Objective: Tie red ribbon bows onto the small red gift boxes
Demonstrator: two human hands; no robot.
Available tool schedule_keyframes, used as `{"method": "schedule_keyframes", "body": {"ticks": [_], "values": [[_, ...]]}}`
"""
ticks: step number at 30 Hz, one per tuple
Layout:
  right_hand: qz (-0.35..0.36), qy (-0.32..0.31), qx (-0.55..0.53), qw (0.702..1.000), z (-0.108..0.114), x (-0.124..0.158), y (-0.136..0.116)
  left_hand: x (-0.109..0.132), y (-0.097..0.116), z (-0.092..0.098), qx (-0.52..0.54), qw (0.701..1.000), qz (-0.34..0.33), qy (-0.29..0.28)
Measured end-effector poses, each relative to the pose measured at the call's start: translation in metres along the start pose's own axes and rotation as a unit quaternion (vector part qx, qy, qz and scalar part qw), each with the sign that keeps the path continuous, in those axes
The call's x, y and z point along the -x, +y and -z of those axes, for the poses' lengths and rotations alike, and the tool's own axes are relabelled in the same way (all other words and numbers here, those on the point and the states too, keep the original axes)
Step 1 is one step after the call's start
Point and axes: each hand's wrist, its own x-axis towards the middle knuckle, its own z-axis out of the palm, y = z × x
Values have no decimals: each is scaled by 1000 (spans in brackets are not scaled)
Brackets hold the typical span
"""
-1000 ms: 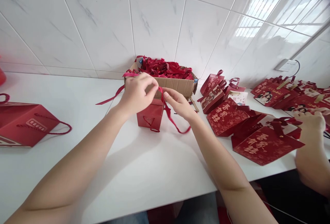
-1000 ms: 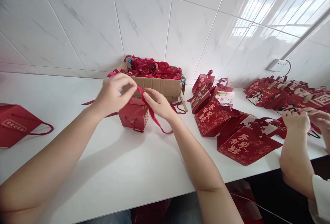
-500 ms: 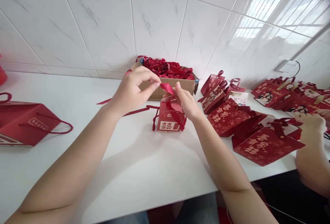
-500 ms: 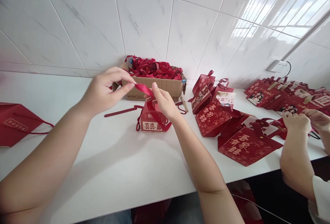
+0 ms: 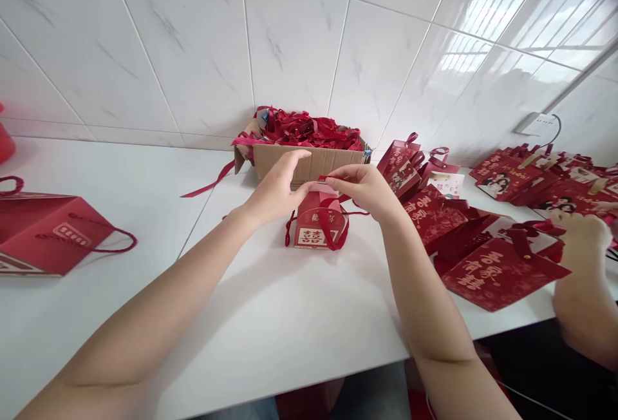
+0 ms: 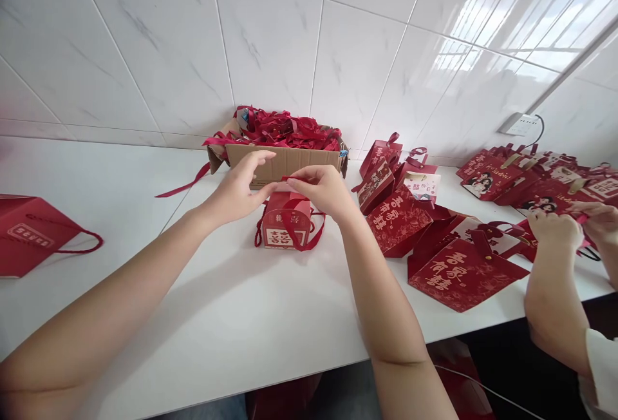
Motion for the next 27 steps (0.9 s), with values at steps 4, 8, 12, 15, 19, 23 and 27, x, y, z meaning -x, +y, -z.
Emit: {"method": "schedule_keyframes", "body": {"ticks": [4, 8, 12, 15, 19, 23, 27], "values": [[-24, 32, 17, 999, 5, 2, -4, 1, -9, -6, 52, 985, 93, -133], [-18, 17, 59, 998, 4, 2, -2, -1, -7, -6, 3, 986, 105, -129], [-15, -21, 99, 995, -3, 0, 3, -3, -2, -1, 6, 983, 128, -133], [-15, -40, 113, 993, -10, -2, 5, -5, 1, 7, 18, 974, 147, -170], [-7, -48, 125, 991, -14, -3, 6, -6, 6, 19, 35, 954, 184, -232], [-12, -59, 133, 989, -14, -2, 7, -6, 10, 24, 43, 946, 189, -258], [-27, -79, 151, 985, -13, -3, 8, -6, 11, 24, 47, 944, 187, -266]]}}
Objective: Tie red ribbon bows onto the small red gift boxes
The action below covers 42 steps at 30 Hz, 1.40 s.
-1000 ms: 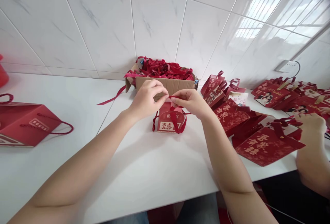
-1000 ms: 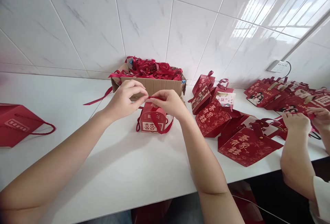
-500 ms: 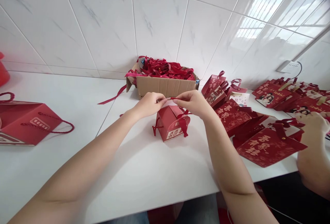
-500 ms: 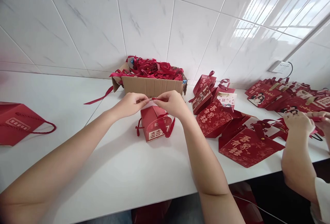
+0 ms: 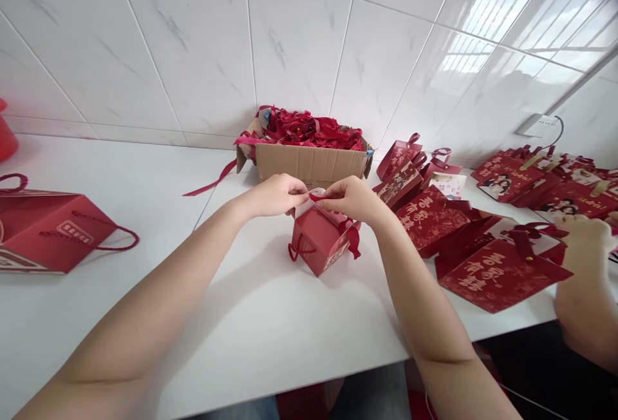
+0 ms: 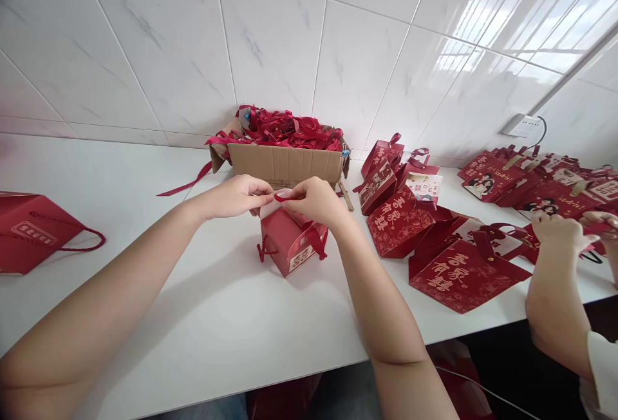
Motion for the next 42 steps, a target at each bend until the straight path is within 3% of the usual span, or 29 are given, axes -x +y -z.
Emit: {"method": "schedule_keyframes", "body": {"ticks": [10, 24, 30, 34, 40, 42], "values": [[-33, -66, -39, 996, 4, -1, 3, 1, 0, 0, -13, 1000, -5, 3], [-51, -92, -123, 987, 0, -5, 4, 2, 1, 0, 68, 997, 3, -19], [-43, -71, -99, 992, -5, -5, 0, 2, 2, -3, 33, 997, -49, 42], [-33, -65, -62, 995, 0, -1, 0, 4, 6, -1, 78, 994, -36, 68], [-9, 80, 0, 997, 7, 2, 1, 6, 9, 8, 199, 974, -12, 110], [13, 88, -21, 996, 6, 1, 0, 6, 7, 12, 250, 961, -6, 115]]}}
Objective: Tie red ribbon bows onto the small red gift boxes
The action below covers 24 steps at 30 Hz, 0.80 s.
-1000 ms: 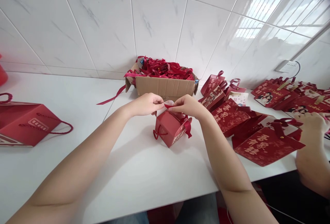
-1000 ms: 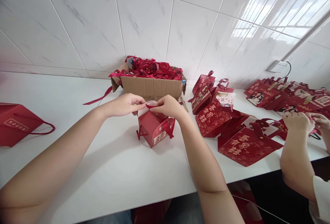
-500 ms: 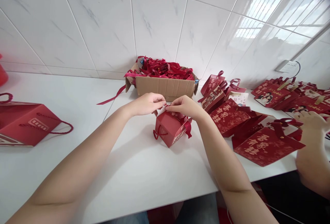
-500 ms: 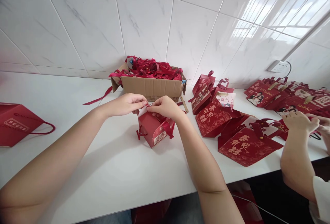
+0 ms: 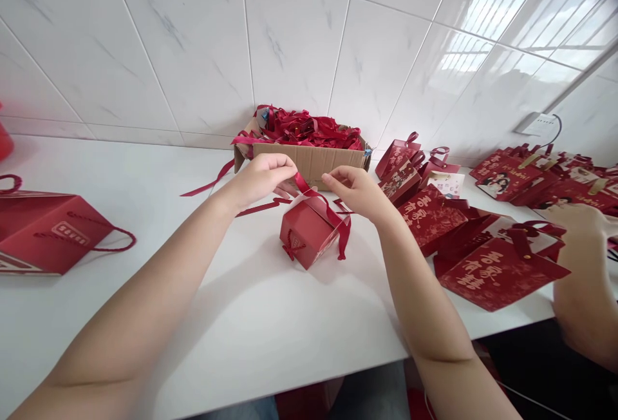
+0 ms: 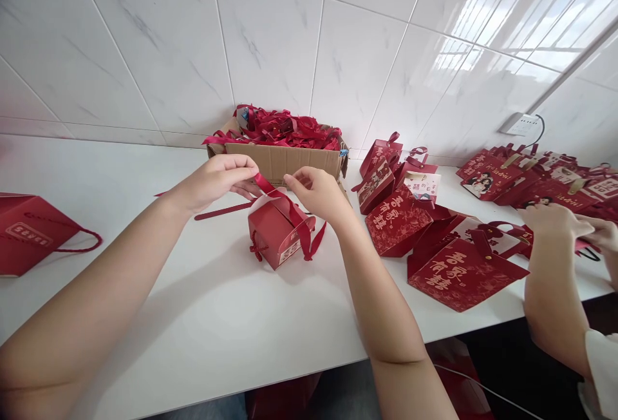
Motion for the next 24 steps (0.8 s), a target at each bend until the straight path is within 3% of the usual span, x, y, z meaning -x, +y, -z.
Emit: {"method": "schedule_keyframes", "body": {"ticks": [4, 8, 16, 20, 22, 24], "values": [[-3, -58, -34, 998, -2, 1, -4, 1, 4, 8, 55, 998, 11, 12], [-22, -85, -33, 996, 1, 3, -5, 8, 13, 19, 85, 996, -20, 35], [31, -118, -13, 992, 2, 8, -7, 7, 15, 39, 145, 975, -101, 138], [40, -146, 47, 987, 6, 13, -11, 1, 8, 38, 232, 966, -71, 93], [39, -168, 90, 981, 8, 17, -14, -2, 5, 34, 185, 979, -30, 86], [31, -186, 126, 974, 9, 21, -16, -4, 1, 29, 92, 989, -19, 117]]}}
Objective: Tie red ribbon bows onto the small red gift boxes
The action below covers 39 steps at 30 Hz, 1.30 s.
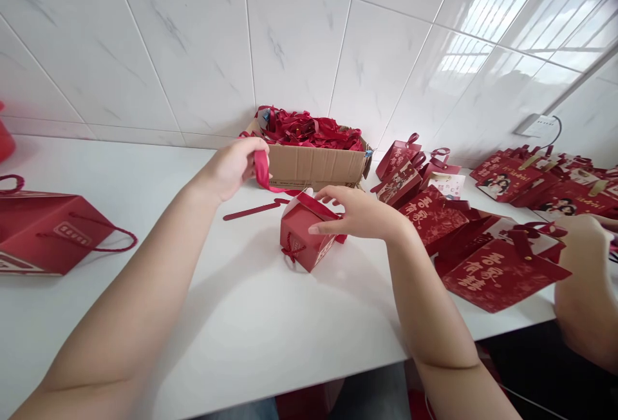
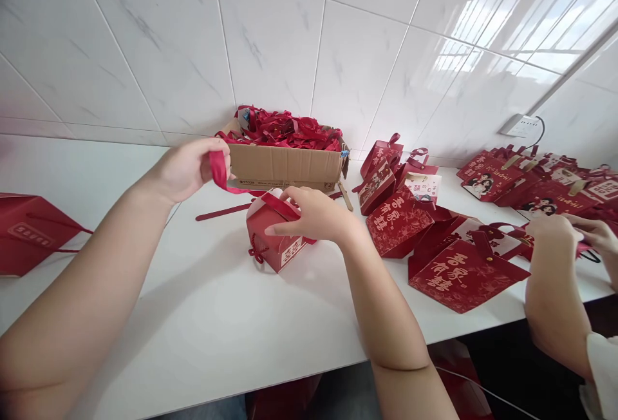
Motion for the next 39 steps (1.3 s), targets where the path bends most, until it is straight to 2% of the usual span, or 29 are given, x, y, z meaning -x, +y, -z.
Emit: {"method": "schedule_keyframes", "body": {"ticks": [3, 9, 11, 13, 16, 21, 24, 27, 29, 31, 35, 39], "values": [[-20, -4, 35, 999, -1, 3, -3, 0, -5, -4, -127, 991, -23, 32], [-33, -29, 33, 998, -1, 1, 0, 4, -2, 3, -257, 966, -21, 7], [-23, -49, 14, 998, 1, 0, 3, 5, -1, 4, -326, 944, -2, -59], [-9, -66, -4, 998, 3, -2, 7, 5, -1, 4, -385, 908, 35, -163], [16, -70, -18, 997, 5, -6, 14, 3, -5, 4, -425, 857, 65, -283], [88, -65, -88, 990, 2, -18, 28, 3, -12, 4, -416, 827, 85, -370], [106, -47, -113, 987, 1, -22, 36, 6, -11, 1, -419, 806, 61, -414], [70, 2, -93, 993, 8, -18, 41, 9, -7, 1, -424, 799, 42, -425], [38, 14, -90, 995, 16, -13, 43, 9, -6, 4, -424, 802, 41, -419], [23, -2, -94, 995, 23, -8, 45, 9, -5, 7, -419, 808, 41, -412], [42, -37, -87, 995, 28, -5, 49, 9, -5, 6, -420, 820, 30, -388], [63, -54, -102, 991, 23, -9, 51, 9, -5, 0, -447, 812, 15, -375]]}}
